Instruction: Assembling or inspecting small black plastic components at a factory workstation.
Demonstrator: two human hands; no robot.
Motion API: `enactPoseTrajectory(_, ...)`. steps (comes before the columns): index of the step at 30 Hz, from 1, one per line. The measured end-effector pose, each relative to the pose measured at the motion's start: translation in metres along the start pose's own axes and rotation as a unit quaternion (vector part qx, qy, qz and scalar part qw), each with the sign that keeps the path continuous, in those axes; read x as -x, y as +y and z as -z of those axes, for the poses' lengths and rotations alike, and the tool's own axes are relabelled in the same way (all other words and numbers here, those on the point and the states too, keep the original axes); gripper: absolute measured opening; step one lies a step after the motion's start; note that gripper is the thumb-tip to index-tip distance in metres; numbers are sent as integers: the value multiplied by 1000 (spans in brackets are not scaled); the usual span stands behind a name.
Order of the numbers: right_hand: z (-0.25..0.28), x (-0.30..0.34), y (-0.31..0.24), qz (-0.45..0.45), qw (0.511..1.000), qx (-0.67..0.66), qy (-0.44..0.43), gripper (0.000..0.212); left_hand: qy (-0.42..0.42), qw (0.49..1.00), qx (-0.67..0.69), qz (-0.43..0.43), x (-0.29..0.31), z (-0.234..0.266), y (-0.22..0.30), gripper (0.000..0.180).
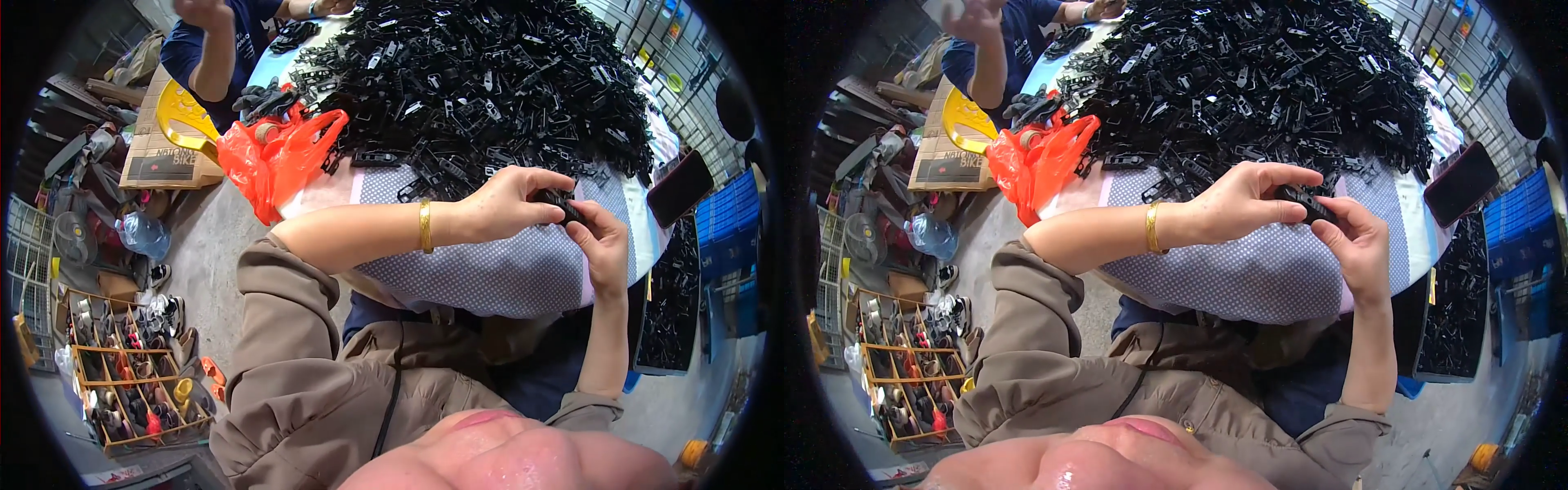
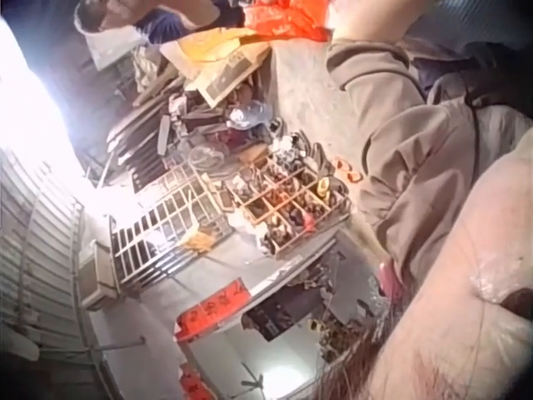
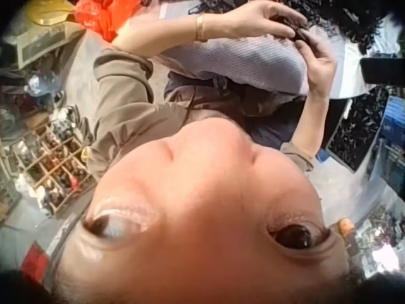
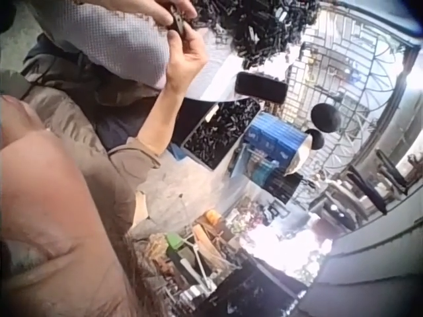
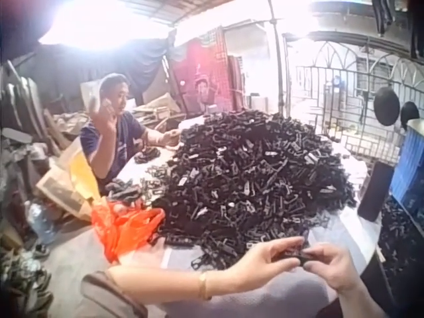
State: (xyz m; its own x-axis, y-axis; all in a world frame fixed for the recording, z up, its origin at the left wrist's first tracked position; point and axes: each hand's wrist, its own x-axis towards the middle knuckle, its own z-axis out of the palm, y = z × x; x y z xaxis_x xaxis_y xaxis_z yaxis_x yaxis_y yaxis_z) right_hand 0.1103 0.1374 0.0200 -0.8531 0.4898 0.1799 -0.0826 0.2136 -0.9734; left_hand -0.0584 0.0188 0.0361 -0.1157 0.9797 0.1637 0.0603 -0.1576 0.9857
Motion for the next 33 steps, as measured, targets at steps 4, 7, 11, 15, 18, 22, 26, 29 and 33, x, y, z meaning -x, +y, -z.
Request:
enactPoseTrajectory(4, 16, 1, 13, 20, 998, -59, -5, 34, -26, 999, 32, 16, 1, -5, 4, 43)
enactPoseTrajectory(7, 32, -9, 5, 3, 979, -202, 7, 42, -107, 989, -12, -104, 12, -23, 4, 31)
enactPoseTrajectory(11, 17, -17, 7, 77, 940, 301, 137, 26, -351, 895, -177, -208, 36, -46, 5, 25)
enactPoseTrajectory(15, 7, -19, 16, 155, 872, 451, 112, 32, -385, 772, -321, -391, 36, -51, -18, 26)
enactPoseTrajectory(18, 12, -17, 22, 131, 888, 429, 98, 28, -314, 831, -299, -349, 25, -41, -4, 31)
enactPoseTrajectory(22, 14, -11, 30, 205, 837, 487, 138, 24, -15, 896, -387, -217, -33, 11, 6, 20)
enactPoseTrajectory(26, 5, -9, 21, 189, 841, 487, 145, 26, 133, 680, -719, -55, -92, 96, 0, 29)
enactPoseTrajectory(29, 13, -11, 27, 171, 851, 471, 155, 26, 100, 598, -790, 91, -113, 107, 0, 37)
enactPoseTrajectory(33, 12, -16, 29, 184, 847, 475, 151, 26, 98, 580, -800, 123, -122, 107, -7, 28)
